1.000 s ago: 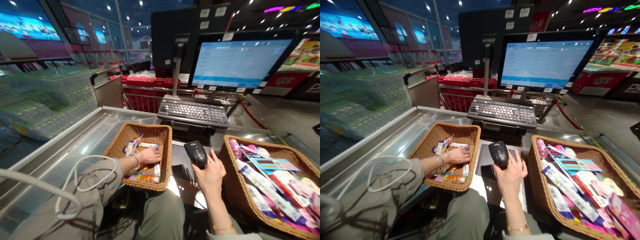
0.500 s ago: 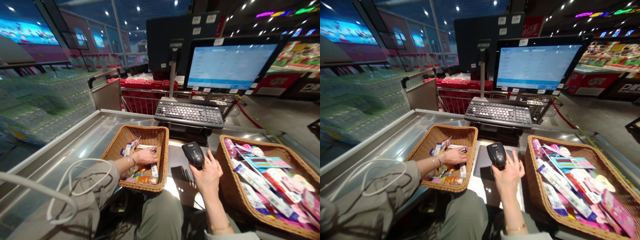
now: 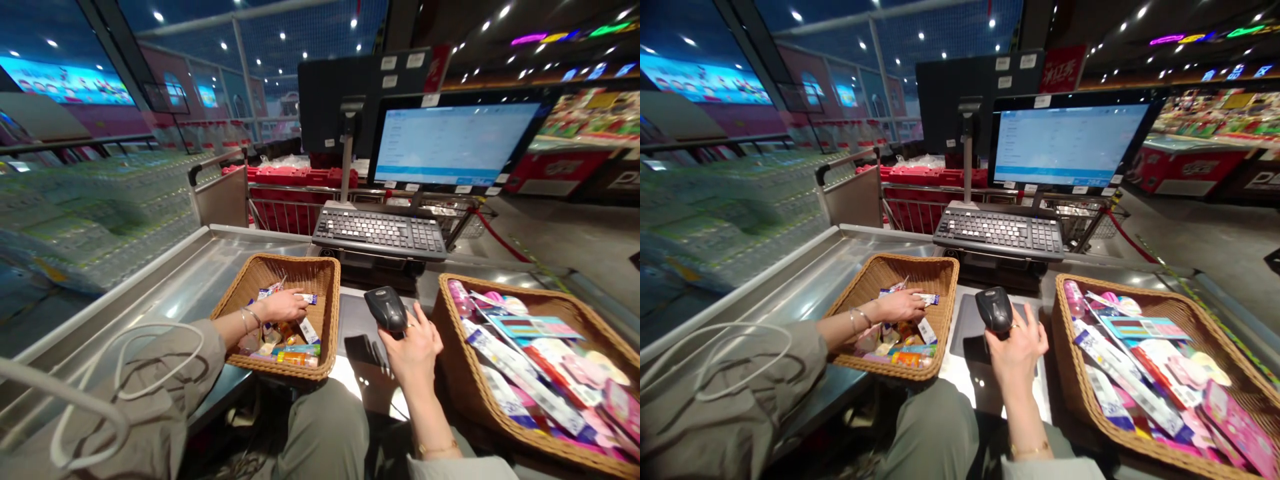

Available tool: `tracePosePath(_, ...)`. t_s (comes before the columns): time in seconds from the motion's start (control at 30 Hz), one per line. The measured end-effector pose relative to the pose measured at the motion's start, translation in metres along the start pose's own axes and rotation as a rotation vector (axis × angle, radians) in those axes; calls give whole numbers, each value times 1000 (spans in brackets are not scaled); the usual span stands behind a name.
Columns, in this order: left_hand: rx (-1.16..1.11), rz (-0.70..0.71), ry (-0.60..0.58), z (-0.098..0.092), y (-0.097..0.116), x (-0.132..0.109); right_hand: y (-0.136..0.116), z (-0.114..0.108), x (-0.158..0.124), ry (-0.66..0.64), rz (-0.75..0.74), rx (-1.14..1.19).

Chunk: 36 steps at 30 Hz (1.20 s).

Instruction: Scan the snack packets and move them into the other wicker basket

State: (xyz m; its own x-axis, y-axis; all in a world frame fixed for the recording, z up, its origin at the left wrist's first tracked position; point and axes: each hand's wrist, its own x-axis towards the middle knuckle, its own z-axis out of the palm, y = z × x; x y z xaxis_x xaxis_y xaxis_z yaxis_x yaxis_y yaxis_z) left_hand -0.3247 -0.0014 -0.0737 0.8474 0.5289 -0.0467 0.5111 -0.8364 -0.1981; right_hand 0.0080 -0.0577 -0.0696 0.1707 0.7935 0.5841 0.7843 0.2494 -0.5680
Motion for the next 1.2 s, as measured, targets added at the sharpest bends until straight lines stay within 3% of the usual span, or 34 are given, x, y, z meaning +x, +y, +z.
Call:
tracePosePath(0.17, 56, -149, -16, -17, -5, -16, 0, -1, 0, 12, 33, 1)
tracePosePath(0.33, 58, -392, 6, -42, -1, -22, 1, -1, -1, 26, -1, 5)
tracePosePath(0.47, 51, -570, 103, -57, 5, -17, 2, -1, -2, 25, -11, -5)
tracePosePath(0.63, -1, -733, 287, -61, 15, 1, 0, -2, -2, 64, -32, -20)
tracePosePath(0.93, 60, -819, 554, -77, 35, 39, -1, -5, -3, 118, -88, -37)
tracePosePath(1.2, 72, -760, 606, -82, 49, 71, -2, -4, -2, 135, -129, -66)
